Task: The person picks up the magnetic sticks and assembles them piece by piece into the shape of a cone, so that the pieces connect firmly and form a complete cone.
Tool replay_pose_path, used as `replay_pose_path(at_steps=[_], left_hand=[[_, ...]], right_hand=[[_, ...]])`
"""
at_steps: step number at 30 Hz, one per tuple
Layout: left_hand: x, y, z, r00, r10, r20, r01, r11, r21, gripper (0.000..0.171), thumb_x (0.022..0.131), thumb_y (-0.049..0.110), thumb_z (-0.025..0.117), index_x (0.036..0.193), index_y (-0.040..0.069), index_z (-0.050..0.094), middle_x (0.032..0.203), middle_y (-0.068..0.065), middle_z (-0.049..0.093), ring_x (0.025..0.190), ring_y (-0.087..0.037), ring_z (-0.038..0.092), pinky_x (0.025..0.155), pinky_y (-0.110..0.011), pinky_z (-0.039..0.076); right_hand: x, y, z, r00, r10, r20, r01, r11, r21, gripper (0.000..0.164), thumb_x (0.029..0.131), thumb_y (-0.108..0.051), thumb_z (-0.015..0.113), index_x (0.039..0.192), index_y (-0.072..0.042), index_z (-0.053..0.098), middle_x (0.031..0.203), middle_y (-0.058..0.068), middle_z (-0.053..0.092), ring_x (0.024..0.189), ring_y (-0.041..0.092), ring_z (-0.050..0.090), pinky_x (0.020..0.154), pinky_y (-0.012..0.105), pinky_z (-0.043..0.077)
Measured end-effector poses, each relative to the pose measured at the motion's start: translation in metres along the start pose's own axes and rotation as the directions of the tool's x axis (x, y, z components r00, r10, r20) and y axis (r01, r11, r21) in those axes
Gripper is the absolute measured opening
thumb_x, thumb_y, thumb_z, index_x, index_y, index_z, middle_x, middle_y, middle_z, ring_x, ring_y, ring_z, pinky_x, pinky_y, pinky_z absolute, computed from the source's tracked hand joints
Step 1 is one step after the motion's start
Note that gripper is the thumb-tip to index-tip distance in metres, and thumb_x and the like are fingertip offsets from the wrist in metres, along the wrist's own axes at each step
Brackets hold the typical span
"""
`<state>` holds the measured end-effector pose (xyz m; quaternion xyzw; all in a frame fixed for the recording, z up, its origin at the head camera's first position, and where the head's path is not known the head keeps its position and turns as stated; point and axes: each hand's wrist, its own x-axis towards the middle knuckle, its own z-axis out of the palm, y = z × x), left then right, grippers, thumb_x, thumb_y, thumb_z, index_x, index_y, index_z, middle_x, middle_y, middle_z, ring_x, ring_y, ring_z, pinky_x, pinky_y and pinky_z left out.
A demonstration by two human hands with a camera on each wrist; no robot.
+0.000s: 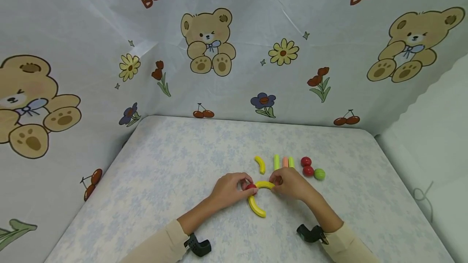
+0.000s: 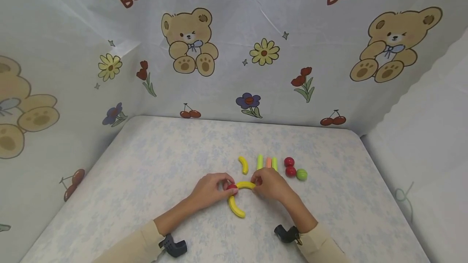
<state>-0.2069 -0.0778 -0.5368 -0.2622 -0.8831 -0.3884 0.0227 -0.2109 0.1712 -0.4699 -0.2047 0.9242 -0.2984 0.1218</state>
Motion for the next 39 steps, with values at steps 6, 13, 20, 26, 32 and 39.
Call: replay_pose_path(at_steps=[6, 13, 20, 26, 32, 39], left_hand=[[0.001, -0.002, 0.001, 1.0, 0.014, 0.016, -0.013, 0.999, -0.036, 0.03, 0.099, 0.05, 0.062, 0.11, 0.026, 0.077, 0.075, 0.021, 0.06, 0.062, 0.001, 0.052, 0.055, -0.021, 0.044], [0.001, -0.002, 0.0, 1.0, 0.007, 0.024, -0.006, 0.999, -0.051, 0.027, 0.098, 0.045, 0.065, 0.108, 0.023, 0.078, 0.075, 0.021, 0.062, 0.061, 0.0, 0.054, 0.055, -0.022, 0.046], [0.001, 0.0, -0.002, 0.999, -0.015, 0.034, 0.016, 0.999, -0.039, 0.023, 0.098, 0.039, 0.067, 0.105, 0.021, 0.08, 0.075, 0.021, 0.062, 0.063, 0.001, 0.055, 0.056, -0.021, 0.047], [0.002, 0.001, -0.003, 0.998, -0.034, 0.044, 0.036, 0.998, -0.048, 0.021, 0.097, 0.037, 0.068, 0.105, 0.021, 0.08, 0.075, 0.019, 0.063, 0.062, 0.001, 0.054, 0.055, -0.021, 0.046], [0.003, 0.0, -0.001, 0.998, -0.046, 0.044, 0.048, 0.998, -0.037, 0.018, 0.097, 0.035, 0.069, 0.105, 0.022, 0.08, 0.077, 0.02, 0.064, 0.063, 0.0, 0.054, 0.055, -0.021, 0.046], [0.003, -0.002, 0.0, 0.997, -0.063, 0.049, 0.066, 0.997, -0.042, 0.019, 0.098, 0.036, 0.068, 0.105, 0.023, 0.08, 0.079, 0.02, 0.064, 0.065, -0.001, 0.056, 0.056, -0.022, 0.047]], right_hand=[[0.002, 0.0, 0.004, 1.0, 0.002, -0.021, -0.003, 1.0, -0.009, 0.017, 0.082, -0.002, 0.083, 0.096, -0.009, 0.076, 0.076, -0.005, 0.062, 0.071, 0.012, 0.055, 0.065, 0.026, 0.05], [0.002, -0.002, 0.005, 0.997, -0.075, -0.021, 0.076, 0.997, 0.021, 0.021, 0.084, 0.002, 0.08, 0.102, -0.005, 0.076, 0.085, -0.002, 0.069, 0.076, 0.011, 0.06, 0.069, 0.027, 0.054], [0.003, -0.003, 0.007, 0.988, -0.153, -0.007, 0.154, 0.987, 0.043, 0.02, 0.085, 0.002, 0.079, 0.104, -0.003, 0.075, 0.088, 0.001, 0.071, 0.076, 0.011, 0.061, 0.067, 0.023, 0.052], [0.002, -0.004, 0.006, 0.981, -0.193, 0.003, 0.193, 0.98, 0.047, 0.021, 0.086, 0.002, 0.078, 0.106, -0.003, 0.075, 0.095, 0.004, 0.073, 0.079, 0.013, 0.063, 0.068, 0.023, 0.053], [-0.002, -0.002, -0.009, 0.982, -0.188, -0.014, 0.189, 0.98, 0.057, 0.023, 0.089, -0.005, 0.077, 0.112, -0.002, 0.074, 0.099, 0.002, 0.073, 0.082, 0.015, 0.065, 0.068, 0.023, 0.054], [-0.012, 0.016, -0.043, 0.98, -0.162, -0.114, 0.168, 0.985, 0.049, 0.025, 0.088, -0.009, 0.079, 0.113, -0.004, 0.074, 0.097, 0.001, 0.072, 0.083, 0.016, 0.064, 0.066, 0.027, 0.055]])
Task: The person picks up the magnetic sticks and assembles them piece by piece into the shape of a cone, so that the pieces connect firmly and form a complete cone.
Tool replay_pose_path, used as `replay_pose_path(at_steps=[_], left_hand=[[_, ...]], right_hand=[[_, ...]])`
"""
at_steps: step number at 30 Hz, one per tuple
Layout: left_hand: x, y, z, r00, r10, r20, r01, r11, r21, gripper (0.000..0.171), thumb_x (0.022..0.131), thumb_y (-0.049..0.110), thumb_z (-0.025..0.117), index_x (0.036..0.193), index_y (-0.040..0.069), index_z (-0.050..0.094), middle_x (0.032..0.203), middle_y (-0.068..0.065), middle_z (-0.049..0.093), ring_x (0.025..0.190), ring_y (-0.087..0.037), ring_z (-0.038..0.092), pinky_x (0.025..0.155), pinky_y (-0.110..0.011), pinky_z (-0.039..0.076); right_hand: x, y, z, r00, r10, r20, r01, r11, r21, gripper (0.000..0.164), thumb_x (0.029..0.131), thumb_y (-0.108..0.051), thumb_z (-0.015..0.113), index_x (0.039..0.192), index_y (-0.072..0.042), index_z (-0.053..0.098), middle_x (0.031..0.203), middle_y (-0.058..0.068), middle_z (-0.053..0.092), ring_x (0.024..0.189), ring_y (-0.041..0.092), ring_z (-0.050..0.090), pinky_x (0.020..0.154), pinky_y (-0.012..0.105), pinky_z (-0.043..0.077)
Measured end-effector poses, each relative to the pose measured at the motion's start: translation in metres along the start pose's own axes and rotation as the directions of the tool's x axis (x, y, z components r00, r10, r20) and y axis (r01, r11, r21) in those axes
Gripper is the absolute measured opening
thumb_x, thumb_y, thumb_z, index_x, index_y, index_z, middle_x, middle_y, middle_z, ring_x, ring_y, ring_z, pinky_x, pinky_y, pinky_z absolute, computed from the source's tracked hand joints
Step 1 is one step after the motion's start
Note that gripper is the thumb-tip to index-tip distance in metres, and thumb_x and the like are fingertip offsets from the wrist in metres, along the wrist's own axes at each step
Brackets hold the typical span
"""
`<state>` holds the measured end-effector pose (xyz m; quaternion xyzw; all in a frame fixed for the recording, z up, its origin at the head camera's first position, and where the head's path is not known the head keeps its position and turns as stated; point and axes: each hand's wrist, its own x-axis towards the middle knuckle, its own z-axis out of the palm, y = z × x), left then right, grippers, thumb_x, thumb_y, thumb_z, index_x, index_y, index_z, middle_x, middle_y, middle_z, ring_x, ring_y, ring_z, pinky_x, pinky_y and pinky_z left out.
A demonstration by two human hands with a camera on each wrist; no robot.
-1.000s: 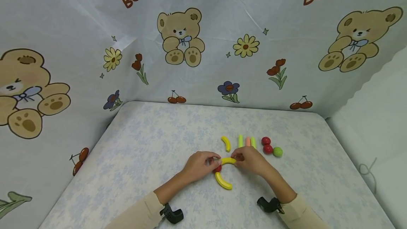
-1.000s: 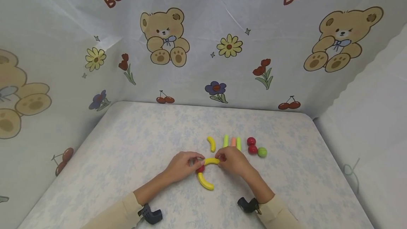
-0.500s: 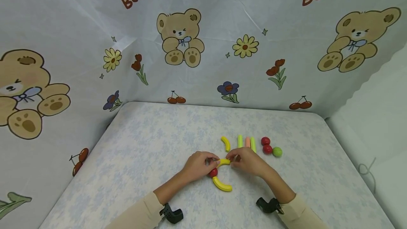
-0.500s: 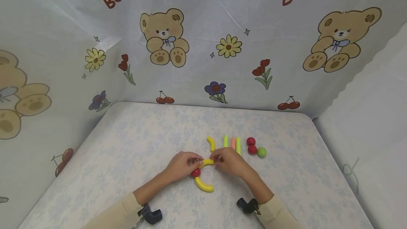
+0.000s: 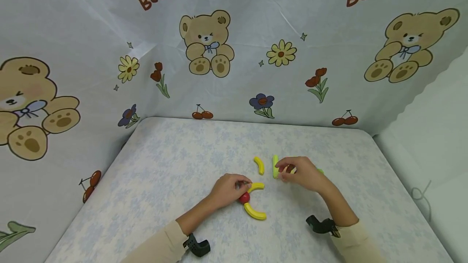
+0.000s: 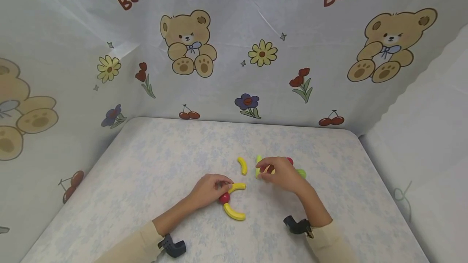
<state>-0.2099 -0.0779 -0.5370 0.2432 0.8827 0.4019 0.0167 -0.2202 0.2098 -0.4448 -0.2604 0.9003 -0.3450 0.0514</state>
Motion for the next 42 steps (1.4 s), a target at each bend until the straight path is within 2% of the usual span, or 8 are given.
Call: replay_pose_path(at_steps=[6, 11, 18, 28, 30, 34, 42], left_hand=[[-0.001, -0.002, -0.003, 1.0, -0.002, 0.008, 0.003, 1.0, -0.024, 0.017, 0.097, 0.037, 0.069, 0.103, 0.025, 0.079, 0.08, 0.021, 0.065, 0.065, -0.002, 0.056, 0.056, -0.022, 0.047], [0.0, -0.003, -0.005, 0.999, -0.026, 0.025, 0.027, 0.999, -0.047, 0.013, 0.096, 0.035, 0.07, 0.101, 0.027, 0.079, 0.08, 0.021, 0.066, 0.064, -0.003, 0.056, 0.056, -0.023, 0.046], [0.001, -0.004, -0.005, 0.997, -0.056, 0.06, 0.062, 0.992, -0.114, 0.013, 0.097, 0.035, 0.071, 0.1, 0.025, 0.079, 0.08, 0.018, 0.067, 0.065, -0.005, 0.058, 0.056, -0.023, 0.047], [0.002, -0.003, -0.007, 0.995, -0.063, 0.077, 0.074, 0.987, -0.141, 0.012, 0.097, 0.033, 0.071, 0.101, 0.025, 0.079, 0.081, 0.016, 0.068, 0.063, -0.006, 0.058, 0.054, -0.022, 0.045], [0.002, -0.001, -0.008, 0.995, -0.059, 0.078, 0.07, 0.987, -0.142, 0.013, 0.097, 0.033, 0.071, 0.101, 0.024, 0.079, 0.081, 0.017, 0.068, 0.064, -0.006, 0.058, 0.054, -0.022, 0.046], [0.003, 0.001, -0.01, 0.996, -0.048, 0.076, 0.058, 0.988, -0.146, 0.013, 0.097, 0.032, 0.071, 0.101, 0.023, 0.079, 0.081, 0.016, 0.068, 0.063, -0.007, 0.058, 0.053, -0.022, 0.045], [0.004, -0.001, -0.009, 0.996, -0.049, 0.081, 0.059, 0.989, -0.135, 0.014, 0.097, 0.034, 0.071, 0.1, 0.023, 0.079, 0.08, 0.016, 0.067, 0.059, -0.006, 0.054, 0.051, -0.021, 0.042]], right_hand=[[-0.01, 0.017, -0.03, 0.993, 0.092, -0.078, -0.095, 0.995, -0.035, 0.025, 0.089, -0.013, 0.079, 0.113, -0.008, 0.075, 0.098, -0.001, 0.072, 0.083, 0.018, 0.063, 0.068, 0.03, 0.054], [-0.019, 0.038, -0.052, 0.981, 0.158, -0.115, -0.164, 0.986, -0.043, 0.028, 0.09, -0.024, 0.079, 0.113, -0.008, 0.074, 0.102, 0.004, 0.073, 0.092, 0.022, 0.064, 0.071, 0.032, 0.054], [-0.034, 0.063, -0.07, 0.967, 0.243, -0.077, -0.248, 0.967, -0.051, 0.03, 0.092, -0.018, 0.076, 0.117, -0.001, 0.071, 0.103, 0.008, 0.071, 0.091, 0.025, 0.063, 0.07, 0.032, 0.053], [-0.041, 0.088, -0.07, 0.932, 0.354, 0.084, -0.355, 0.935, -0.004, 0.039, 0.088, -0.02, 0.08, 0.118, 0.002, 0.068, 0.104, 0.012, 0.067, 0.087, 0.024, 0.061, 0.069, 0.034, 0.054], [-0.04, 0.092, -0.067, 0.926, 0.368, 0.088, -0.369, 0.929, -0.002, 0.04, 0.087, -0.022, 0.081, 0.118, 0.001, 0.069, 0.105, 0.011, 0.067, 0.087, 0.023, 0.061, 0.069, 0.034, 0.055], [-0.041, 0.097, -0.065, 0.935, 0.341, 0.093, -0.343, 0.939, 0.004, 0.039, 0.087, -0.021, 0.081, 0.117, 0.002, 0.069, 0.103, 0.011, 0.067, 0.084, 0.023, 0.061, 0.066, 0.034, 0.055], [-0.044, 0.095, -0.067, 0.933, 0.35, 0.086, -0.35, 0.937, -0.014, 0.035, 0.087, -0.019, 0.08, 0.114, 0.001, 0.07, 0.098, 0.007, 0.066, 0.083, 0.023, 0.061, 0.066, 0.034, 0.055]])
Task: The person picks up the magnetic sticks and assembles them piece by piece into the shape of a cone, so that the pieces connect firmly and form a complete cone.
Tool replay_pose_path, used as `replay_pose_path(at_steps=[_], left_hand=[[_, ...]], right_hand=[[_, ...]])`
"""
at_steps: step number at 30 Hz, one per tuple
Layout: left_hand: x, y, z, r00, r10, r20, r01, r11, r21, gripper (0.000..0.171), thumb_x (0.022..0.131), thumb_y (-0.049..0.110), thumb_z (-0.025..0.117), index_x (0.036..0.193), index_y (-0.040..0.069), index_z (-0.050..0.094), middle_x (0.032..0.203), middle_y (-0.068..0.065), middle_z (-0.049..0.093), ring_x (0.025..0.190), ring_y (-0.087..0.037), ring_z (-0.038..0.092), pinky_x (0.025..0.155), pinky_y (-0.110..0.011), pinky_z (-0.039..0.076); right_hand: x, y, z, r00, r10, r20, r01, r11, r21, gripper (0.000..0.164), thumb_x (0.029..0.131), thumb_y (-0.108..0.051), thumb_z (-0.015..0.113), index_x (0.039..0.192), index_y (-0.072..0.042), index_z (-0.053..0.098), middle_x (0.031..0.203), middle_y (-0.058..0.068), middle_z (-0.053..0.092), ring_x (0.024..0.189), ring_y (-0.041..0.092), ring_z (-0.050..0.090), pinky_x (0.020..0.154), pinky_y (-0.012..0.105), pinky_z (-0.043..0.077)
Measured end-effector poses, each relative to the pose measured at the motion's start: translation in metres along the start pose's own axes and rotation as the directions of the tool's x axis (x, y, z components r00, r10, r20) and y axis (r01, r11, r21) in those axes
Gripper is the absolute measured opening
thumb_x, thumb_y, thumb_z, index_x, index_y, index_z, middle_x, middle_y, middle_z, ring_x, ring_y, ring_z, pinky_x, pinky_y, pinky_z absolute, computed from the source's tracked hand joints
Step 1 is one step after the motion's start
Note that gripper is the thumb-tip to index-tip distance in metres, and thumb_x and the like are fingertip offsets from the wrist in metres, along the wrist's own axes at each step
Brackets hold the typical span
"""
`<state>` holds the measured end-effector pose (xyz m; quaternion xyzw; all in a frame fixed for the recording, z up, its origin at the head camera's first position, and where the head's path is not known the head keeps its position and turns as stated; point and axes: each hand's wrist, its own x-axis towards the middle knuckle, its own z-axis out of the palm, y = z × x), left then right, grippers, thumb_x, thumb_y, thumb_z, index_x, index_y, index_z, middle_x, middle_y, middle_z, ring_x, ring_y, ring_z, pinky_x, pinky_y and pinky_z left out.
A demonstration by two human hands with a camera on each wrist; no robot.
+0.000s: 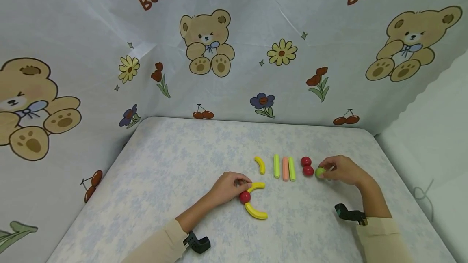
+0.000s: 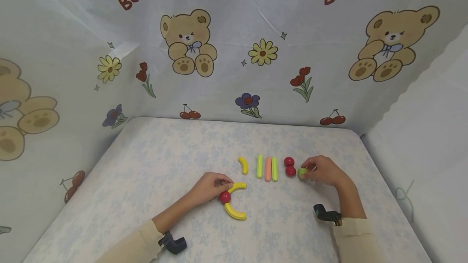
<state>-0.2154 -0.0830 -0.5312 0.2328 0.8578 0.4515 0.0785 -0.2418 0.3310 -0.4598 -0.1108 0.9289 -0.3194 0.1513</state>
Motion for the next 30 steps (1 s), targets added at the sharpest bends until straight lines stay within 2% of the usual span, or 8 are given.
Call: replay_pose_path(at_steps=[8, 16, 19, 23, 27, 30], left_hand=[[0.0, -0.001, 0.001, 1.0, 0.004, -0.005, -0.004, 1.0, -0.016, 0.017, 0.097, 0.037, 0.07, 0.101, 0.023, 0.079, 0.081, 0.016, 0.068, 0.061, -0.006, 0.056, 0.052, -0.022, 0.044], [-0.002, 0.001, 0.001, 1.0, -0.003, -0.001, 0.003, 0.999, -0.04, 0.017, 0.097, 0.036, 0.07, 0.1, 0.023, 0.079, 0.081, 0.015, 0.069, 0.06, -0.006, 0.057, 0.051, -0.022, 0.045], [-0.001, 0.0, -0.002, 1.0, -0.007, 0.023, 0.009, 0.997, -0.072, 0.016, 0.097, 0.034, 0.071, 0.101, 0.021, 0.079, 0.08, 0.012, 0.069, 0.053, -0.007, 0.054, 0.046, -0.023, 0.045], [0.002, -0.002, -0.007, 0.995, -0.027, 0.092, 0.037, 0.993, -0.109, 0.017, 0.097, 0.033, 0.071, 0.105, 0.02, 0.078, 0.08, 0.008, 0.069, 0.04, -0.01, 0.046, 0.038, -0.025, 0.043], [0.007, -0.003, -0.012, 0.986, -0.023, 0.165, 0.044, 0.991, -0.123, 0.017, 0.098, 0.034, 0.07, 0.107, 0.022, 0.078, 0.077, 0.005, 0.069, 0.038, -0.012, 0.046, 0.038, -0.027, 0.044], [0.011, 0.0, -0.014, 0.984, -0.013, 0.176, 0.033, 0.994, -0.108, 0.015, 0.098, 0.034, 0.07, 0.105, 0.023, 0.078, 0.074, 0.004, 0.069, 0.038, -0.013, 0.046, 0.038, -0.028, 0.044]], right_hand=[[-0.008, -0.014, -0.008, 0.994, -0.083, -0.073, 0.077, 0.994, -0.082, 0.032, 0.088, -0.02, 0.08, 0.113, 0.0, 0.071, 0.096, 0.005, 0.068, 0.085, 0.022, 0.06, 0.066, 0.031, 0.052], [-0.011, -0.039, -0.004, 0.98, -0.144, -0.139, 0.128, 0.985, -0.112, 0.029, 0.088, -0.02, 0.081, 0.111, -0.004, 0.074, 0.096, 0.003, 0.07, 0.082, 0.018, 0.061, 0.064, 0.029, 0.051], [-0.009, -0.052, 0.0, 0.977, -0.164, -0.134, 0.149, 0.982, -0.12, 0.029, 0.087, -0.018, 0.081, 0.112, -0.004, 0.074, 0.097, 0.003, 0.07, 0.083, 0.018, 0.061, 0.064, 0.028, 0.051], [-0.006, -0.071, 0.012, 0.97, -0.219, -0.102, 0.208, 0.972, -0.106, 0.028, 0.087, -0.017, 0.082, 0.111, -0.005, 0.074, 0.094, 0.0, 0.069, 0.08, 0.017, 0.061, 0.063, 0.028, 0.051], [-0.003, -0.086, 0.024, 0.956, -0.286, -0.07, 0.278, 0.955, -0.099, 0.028, 0.087, -0.016, 0.082, 0.111, -0.005, 0.073, 0.089, -0.003, 0.067, 0.077, 0.015, 0.056, 0.062, 0.027, 0.049], [0.001, -0.094, 0.034, 0.953, -0.301, -0.038, 0.297, 0.951, -0.083, 0.027, 0.086, -0.017, 0.082, 0.11, -0.007, 0.074, 0.089, -0.003, 0.066, 0.073, 0.015, 0.054, 0.06, 0.026, 0.047]])
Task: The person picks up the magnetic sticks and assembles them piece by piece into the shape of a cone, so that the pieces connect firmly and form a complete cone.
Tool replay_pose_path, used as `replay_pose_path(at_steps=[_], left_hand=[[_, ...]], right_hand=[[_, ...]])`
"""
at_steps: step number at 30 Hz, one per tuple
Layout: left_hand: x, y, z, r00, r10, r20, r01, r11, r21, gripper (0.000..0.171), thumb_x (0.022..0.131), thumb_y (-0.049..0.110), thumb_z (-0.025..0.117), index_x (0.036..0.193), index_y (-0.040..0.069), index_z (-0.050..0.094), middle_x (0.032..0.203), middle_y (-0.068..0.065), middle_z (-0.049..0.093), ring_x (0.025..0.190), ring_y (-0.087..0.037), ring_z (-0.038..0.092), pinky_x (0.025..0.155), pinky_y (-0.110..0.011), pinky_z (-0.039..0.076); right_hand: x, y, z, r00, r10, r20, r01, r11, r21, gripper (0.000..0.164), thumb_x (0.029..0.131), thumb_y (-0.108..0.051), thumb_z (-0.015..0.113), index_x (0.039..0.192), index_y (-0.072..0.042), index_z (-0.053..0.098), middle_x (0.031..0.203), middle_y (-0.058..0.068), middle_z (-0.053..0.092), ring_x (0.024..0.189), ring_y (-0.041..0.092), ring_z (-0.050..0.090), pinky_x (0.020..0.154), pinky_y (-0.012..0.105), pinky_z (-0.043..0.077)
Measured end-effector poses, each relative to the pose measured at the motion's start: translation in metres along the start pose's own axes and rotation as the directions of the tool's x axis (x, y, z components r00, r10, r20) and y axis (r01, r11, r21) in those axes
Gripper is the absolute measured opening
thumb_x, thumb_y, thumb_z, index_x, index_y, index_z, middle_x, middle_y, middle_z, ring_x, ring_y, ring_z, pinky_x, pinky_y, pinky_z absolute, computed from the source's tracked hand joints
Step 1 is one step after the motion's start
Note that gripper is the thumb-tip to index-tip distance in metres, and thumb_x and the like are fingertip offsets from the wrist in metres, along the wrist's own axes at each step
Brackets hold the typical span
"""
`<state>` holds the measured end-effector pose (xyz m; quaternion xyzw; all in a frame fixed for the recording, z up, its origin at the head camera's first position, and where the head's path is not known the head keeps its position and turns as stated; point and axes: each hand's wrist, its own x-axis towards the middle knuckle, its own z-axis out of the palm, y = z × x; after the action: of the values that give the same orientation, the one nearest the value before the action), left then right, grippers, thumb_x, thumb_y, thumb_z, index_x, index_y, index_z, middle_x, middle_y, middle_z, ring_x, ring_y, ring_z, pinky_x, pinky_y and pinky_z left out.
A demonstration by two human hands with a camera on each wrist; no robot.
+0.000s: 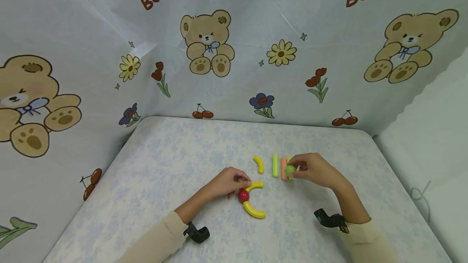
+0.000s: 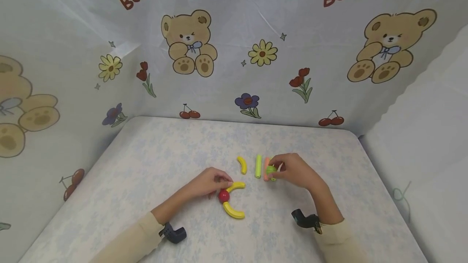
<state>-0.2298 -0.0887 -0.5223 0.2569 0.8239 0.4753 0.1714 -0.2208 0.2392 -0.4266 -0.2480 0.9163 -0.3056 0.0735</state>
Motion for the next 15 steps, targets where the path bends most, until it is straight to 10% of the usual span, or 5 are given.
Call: replay_pose_path(at_steps=[15], left_hand=[[0.003, 0.007, 0.003, 0.993, -0.028, -0.115, 0.053, 0.974, 0.222, 0.016, 0.087, 0.044, 0.079, 0.085, 0.029, 0.076, 0.067, 0.014, 0.065, 0.052, -0.009, 0.054, 0.047, -0.026, 0.043]], right_hand=[[0.019, -0.008, 0.042, 0.996, -0.021, 0.082, 0.019, 1.0, 0.025, 0.028, 0.084, -0.021, 0.085, 0.108, -0.007, 0.077, 0.089, -0.006, 0.07, 0.077, 0.012, 0.06, 0.065, 0.024, 0.053]])
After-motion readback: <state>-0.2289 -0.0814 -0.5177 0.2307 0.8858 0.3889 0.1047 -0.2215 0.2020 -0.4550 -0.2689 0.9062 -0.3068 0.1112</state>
